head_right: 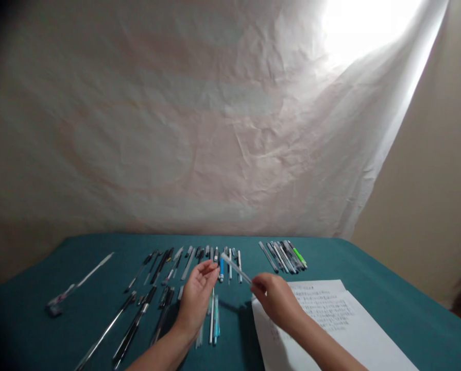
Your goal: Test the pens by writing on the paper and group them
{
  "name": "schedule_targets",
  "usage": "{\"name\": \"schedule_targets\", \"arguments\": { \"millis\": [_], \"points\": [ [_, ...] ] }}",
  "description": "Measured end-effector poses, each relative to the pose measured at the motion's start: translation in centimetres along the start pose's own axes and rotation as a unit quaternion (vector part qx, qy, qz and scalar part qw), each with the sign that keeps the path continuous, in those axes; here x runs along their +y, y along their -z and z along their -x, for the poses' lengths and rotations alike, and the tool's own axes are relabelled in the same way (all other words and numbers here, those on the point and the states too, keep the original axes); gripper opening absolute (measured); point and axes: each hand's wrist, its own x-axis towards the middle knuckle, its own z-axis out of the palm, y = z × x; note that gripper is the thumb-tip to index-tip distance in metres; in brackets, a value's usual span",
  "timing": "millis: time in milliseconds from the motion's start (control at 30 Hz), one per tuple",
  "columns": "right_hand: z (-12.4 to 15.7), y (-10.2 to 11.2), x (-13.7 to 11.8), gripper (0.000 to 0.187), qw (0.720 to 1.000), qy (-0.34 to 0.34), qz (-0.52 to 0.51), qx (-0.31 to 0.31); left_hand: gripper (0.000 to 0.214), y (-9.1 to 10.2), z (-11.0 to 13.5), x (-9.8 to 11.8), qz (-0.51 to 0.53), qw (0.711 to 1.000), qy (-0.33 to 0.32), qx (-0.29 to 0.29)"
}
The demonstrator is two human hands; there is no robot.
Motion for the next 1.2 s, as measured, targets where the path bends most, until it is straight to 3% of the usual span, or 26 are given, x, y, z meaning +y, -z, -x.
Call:
{"name": "schedule_targets", "arguments": {
  "millis": [100,200,500,933,1067,1200],
  "points": [
    [-3.0,0.3,2.4,0.02,0.988,-0.093,0.12,-0.005,0.027,0.2,0.4,-0.4,-0.079,0.995,-0.047,-0.022],
    [-5.3,-0.4,4.5,0.018,0.975,-0.146,0.169,-0.014,0.02,0.5,0.9,-0.6,-0.184,0.978,-0.08,-0.048],
    [-7.1,-2.6,6.2,0.024,0.951,-0.217,0.22,-0.022,0.024,0.6,1.9,-0.1,-0.286,0.937,-0.153,-0.128],
    [-7.9,-2.7,7.2,0.025,0.94,-0.268,0.211,-0.004,0.023,0.7,2.0,0.0,-0.393,0.888,-0.172,-0.169],
    [-7.7,-2.6,6.0,0.029,0.951,-0.241,0.192,0.017,0.023,0.7,2.1,-0.1,-0.401,0.882,-0.177,-0.172],
    [-8.2,-3.7,3.6,0.031,0.975,-0.179,0.135,-0.004,0.024,0.7,2.2,-0.2,-0.407,0.878,-0.184,-0.17]
  ]
}}
